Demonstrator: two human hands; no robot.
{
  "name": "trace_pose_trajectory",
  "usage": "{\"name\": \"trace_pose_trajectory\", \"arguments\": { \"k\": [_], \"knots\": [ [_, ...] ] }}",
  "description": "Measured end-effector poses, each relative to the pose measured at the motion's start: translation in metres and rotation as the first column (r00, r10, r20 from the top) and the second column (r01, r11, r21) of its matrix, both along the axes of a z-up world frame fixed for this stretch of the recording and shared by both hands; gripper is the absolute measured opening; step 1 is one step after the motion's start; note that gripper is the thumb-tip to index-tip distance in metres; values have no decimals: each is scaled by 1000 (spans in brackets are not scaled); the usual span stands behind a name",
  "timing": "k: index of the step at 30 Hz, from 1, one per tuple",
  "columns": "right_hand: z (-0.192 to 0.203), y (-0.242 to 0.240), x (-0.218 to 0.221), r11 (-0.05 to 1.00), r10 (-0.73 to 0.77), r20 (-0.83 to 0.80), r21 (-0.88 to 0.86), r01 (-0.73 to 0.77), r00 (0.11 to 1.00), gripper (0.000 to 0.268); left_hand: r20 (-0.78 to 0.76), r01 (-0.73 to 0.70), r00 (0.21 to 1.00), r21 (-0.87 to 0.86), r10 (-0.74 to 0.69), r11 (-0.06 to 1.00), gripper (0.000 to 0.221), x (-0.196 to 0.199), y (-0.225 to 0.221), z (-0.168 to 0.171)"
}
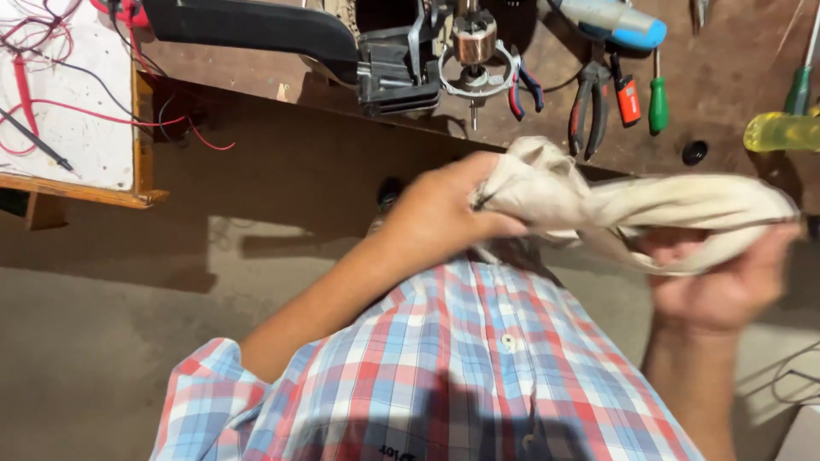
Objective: Disassembling an electric motor, cleaning the internal components with a cloth, and applying lubricant to the shaft and bearings using a syringe.
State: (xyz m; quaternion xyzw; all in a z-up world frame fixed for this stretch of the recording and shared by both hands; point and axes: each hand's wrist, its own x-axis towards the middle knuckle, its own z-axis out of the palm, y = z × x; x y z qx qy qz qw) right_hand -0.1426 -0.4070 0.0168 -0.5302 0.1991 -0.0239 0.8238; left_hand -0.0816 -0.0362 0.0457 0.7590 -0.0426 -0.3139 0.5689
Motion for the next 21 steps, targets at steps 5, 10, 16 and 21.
{"name": "trace_pose_trajectory", "arguments": {
  "k": [5,10,16,21],
  "knots": [
    [11,-33,23,915,227,200,292,-280,953,19,29,-274,961,254,276,928,48,-18,50,-21],
    [-42,-30,55,364,604,425,607,-707,675,84,-194,-562,787,166,585,810,11,-22,55,19],
    [-20,55,117,372,535,-406,-674,-638,741,28,7,-405,912,188,411,895,18,10,-11,46],
    [-17,80,133,217,896,-152,-670,-710,417,29,-166,-381,909,40,382,924,22,15,-58,29]
  ]
}}
